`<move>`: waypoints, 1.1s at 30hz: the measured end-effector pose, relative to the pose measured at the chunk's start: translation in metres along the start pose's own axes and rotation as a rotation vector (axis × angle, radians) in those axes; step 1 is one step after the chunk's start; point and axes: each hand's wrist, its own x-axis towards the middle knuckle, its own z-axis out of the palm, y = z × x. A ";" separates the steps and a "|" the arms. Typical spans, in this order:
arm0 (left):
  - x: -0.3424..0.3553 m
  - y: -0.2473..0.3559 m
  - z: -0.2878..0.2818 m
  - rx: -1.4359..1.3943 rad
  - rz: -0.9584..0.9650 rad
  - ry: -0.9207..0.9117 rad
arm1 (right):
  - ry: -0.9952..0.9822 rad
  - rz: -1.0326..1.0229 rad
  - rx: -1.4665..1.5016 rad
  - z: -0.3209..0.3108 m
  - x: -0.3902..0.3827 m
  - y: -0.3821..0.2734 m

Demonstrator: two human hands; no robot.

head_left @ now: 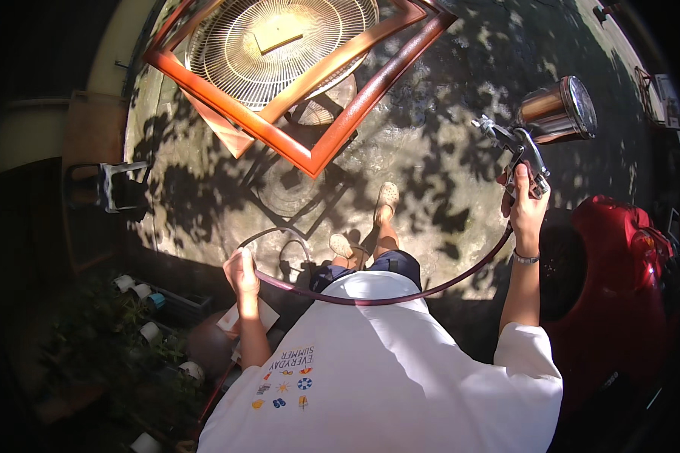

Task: The person assembles a spray gun, then spray paints a wooden frame placed on a fan outdoors. After painting, the person moves the frame and places it on a workbench.

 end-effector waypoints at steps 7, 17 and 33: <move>-0.006 -0.024 -0.027 -0.091 0.033 -0.043 | -0.406 -0.035 -0.229 0.018 -0.129 -0.015; -0.057 -0.071 -0.128 -0.030 0.089 -0.003 | -0.384 -0.192 -0.058 0.104 -0.170 -0.104; 0.045 -0.044 -0.224 0.148 0.450 0.573 | -0.055 -0.594 -0.374 0.257 0.082 -0.228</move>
